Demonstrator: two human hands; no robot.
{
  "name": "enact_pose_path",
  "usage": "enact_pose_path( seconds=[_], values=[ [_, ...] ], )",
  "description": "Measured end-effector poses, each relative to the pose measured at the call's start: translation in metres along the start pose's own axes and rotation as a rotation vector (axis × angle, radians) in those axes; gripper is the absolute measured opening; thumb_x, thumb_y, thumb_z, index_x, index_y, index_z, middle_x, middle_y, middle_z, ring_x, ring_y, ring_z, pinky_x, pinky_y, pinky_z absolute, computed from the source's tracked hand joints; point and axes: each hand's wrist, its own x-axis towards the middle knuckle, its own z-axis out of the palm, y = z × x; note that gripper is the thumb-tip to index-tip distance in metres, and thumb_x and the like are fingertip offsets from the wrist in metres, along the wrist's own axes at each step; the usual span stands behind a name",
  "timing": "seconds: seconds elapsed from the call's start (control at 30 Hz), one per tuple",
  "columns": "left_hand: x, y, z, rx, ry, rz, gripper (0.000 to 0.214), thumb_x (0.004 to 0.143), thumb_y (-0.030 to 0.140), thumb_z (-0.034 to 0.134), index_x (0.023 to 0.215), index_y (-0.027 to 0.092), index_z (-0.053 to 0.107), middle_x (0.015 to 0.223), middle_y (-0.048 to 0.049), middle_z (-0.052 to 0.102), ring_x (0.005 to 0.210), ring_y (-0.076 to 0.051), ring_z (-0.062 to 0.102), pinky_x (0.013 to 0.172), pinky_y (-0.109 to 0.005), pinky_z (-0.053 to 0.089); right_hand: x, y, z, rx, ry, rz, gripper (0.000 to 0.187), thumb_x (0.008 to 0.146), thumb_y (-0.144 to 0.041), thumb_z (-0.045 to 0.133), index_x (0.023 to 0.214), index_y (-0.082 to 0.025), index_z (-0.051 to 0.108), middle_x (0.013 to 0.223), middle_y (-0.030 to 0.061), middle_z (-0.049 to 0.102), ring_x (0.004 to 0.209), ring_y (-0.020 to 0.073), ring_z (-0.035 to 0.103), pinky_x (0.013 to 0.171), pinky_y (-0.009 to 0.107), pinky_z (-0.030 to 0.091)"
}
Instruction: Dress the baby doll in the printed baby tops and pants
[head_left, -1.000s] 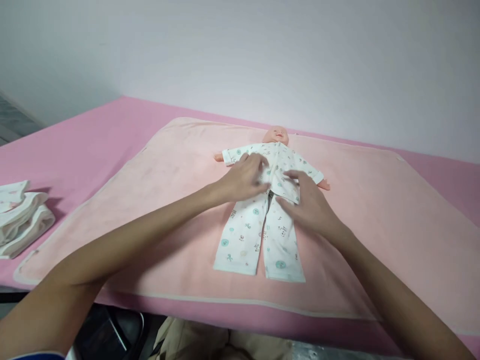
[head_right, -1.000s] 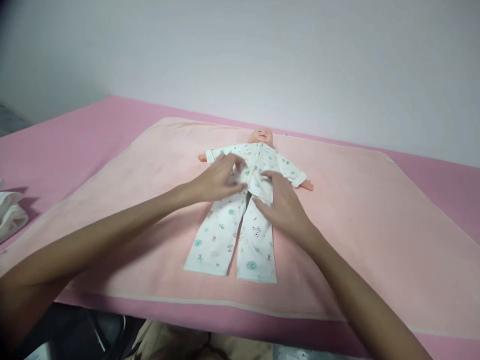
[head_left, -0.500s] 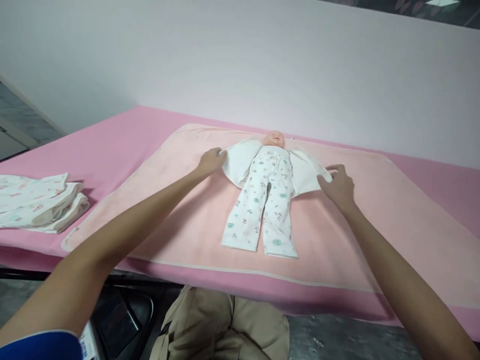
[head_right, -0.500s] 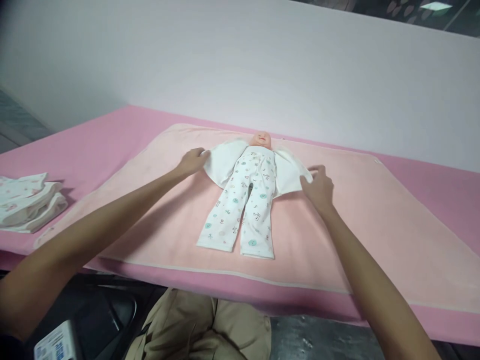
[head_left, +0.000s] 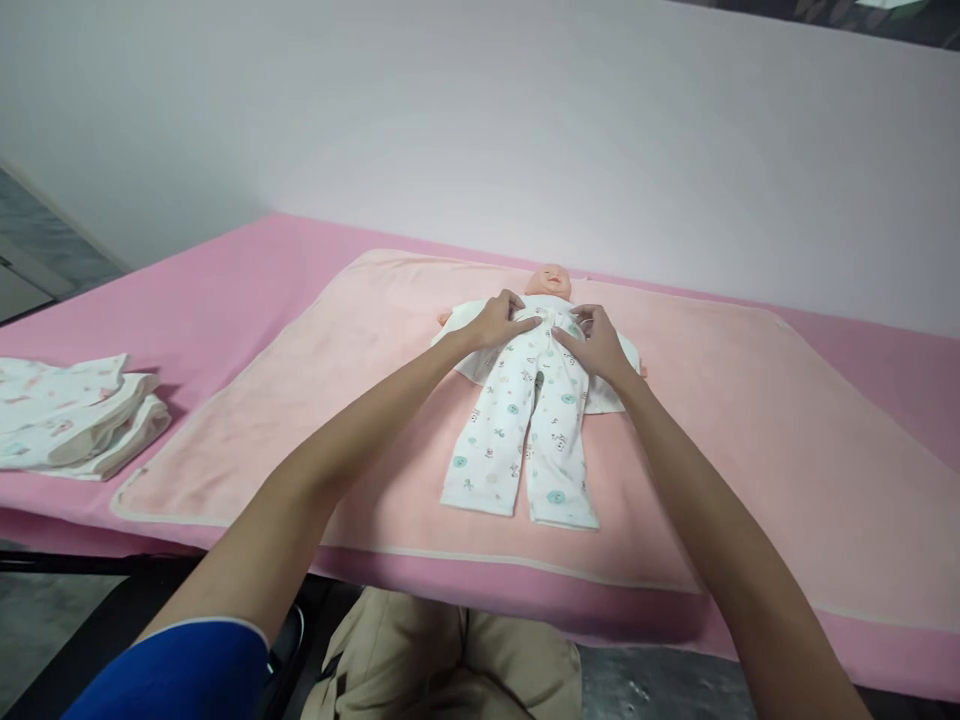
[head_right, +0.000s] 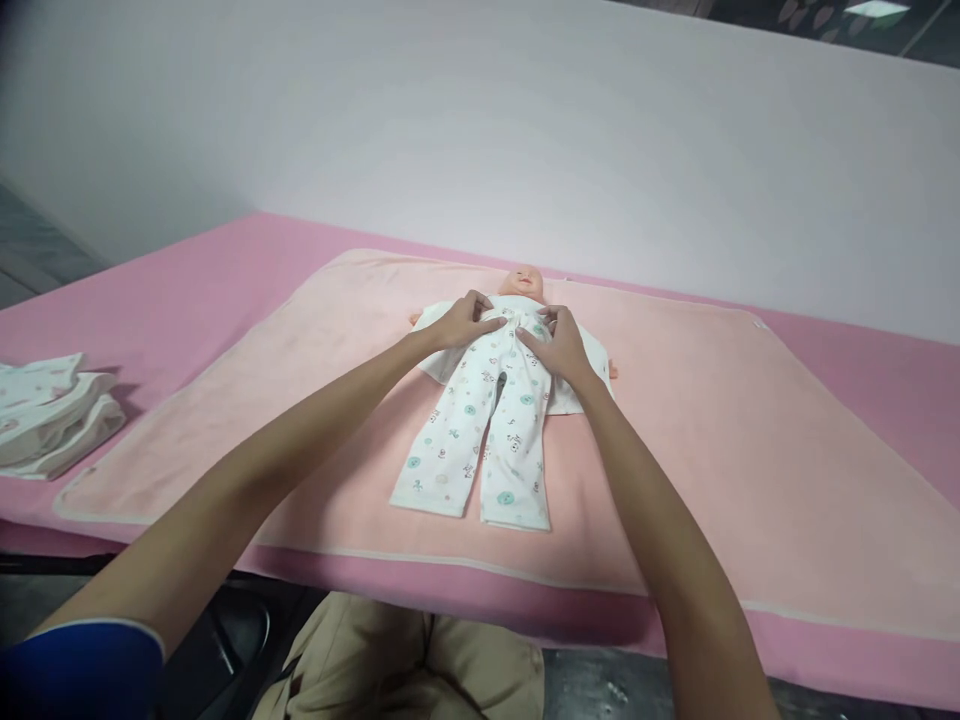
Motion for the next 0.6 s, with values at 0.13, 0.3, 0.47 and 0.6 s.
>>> enact_pose_path(
  seconds=[0.13, 0.3, 0.47, 0.6],
  values=[
    [-0.025, 0.006, -0.017, 0.071, -0.154, 0.138, 0.058, 0.090, 0.080, 0.069, 0.092, 0.023, 0.058, 0.097, -0.0067, 0.065, 0.101, -0.029, 0.061, 0.088, -0.041, 0.048, -0.027, 0.000, -0.016, -0.002, -0.141, -0.011, 0.065, 0.083, -0.067, 0.086, 0.125, -0.029, 0.056, 0.092, -0.0009, 0.059, 0.088, 0.0238, 0.060, 0.092, 0.045, 0.054],
    [-0.084, 0.022, -0.029, 0.191, -0.202, 0.280, 0.071, 0.076, 0.080, 0.083, 0.113, 0.023, 0.060, 0.120, -0.0116, 0.063, 0.120, -0.035, 0.054, 0.104, -0.049, 0.049, -0.080, -0.006, -0.031, -0.019, -0.171, -0.227, 0.077, 0.077, -0.060, 0.096, 0.134, -0.031, 0.052, 0.125, 0.0072, 0.064, 0.113, 0.0294, 0.064, 0.100, 0.046, 0.054],
    [-0.112, 0.035, -0.030, 0.192, -0.270, 0.061, 0.083, 0.072, 0.078, 0.086, 0.125, 0.023, 0.054, 0.121, -0.0135, 0.066, 0.116, -0.036, 0.062, 0.092, -0.045, 0.052, -0.096, -0.012, -0.028, -0.080, -0.175, -0.239, 0.087, 0.077, -0.062, 0.093, 0.140, -0.029, 0.044, 0.142, 0.0126, 0.059, 0.119, 0.0314, 0.063, 0.106, 0.051, 0.053],
    [-0.116, 0.036, -0.027, 0.242, -0.327, -0.011, 0.084, 0.062, 0.079, 0.091, 0.117, 0.023, 0.060, 0.110, -0.0126, 0.071, 0.106, -0.036, 0.068, 0.081, -0.040, 0.051, -0.094, -0.015, -0.025, -0.136, -0.178, -0.147, 0.092, 0.071, -0.068, 0.093, 0.136, -0.027, 0.043, 0.136, 0.0130, 0.061, 0.106, 0.0282, 0.062, 0.094, 0.046, 0.055]
  ],
)
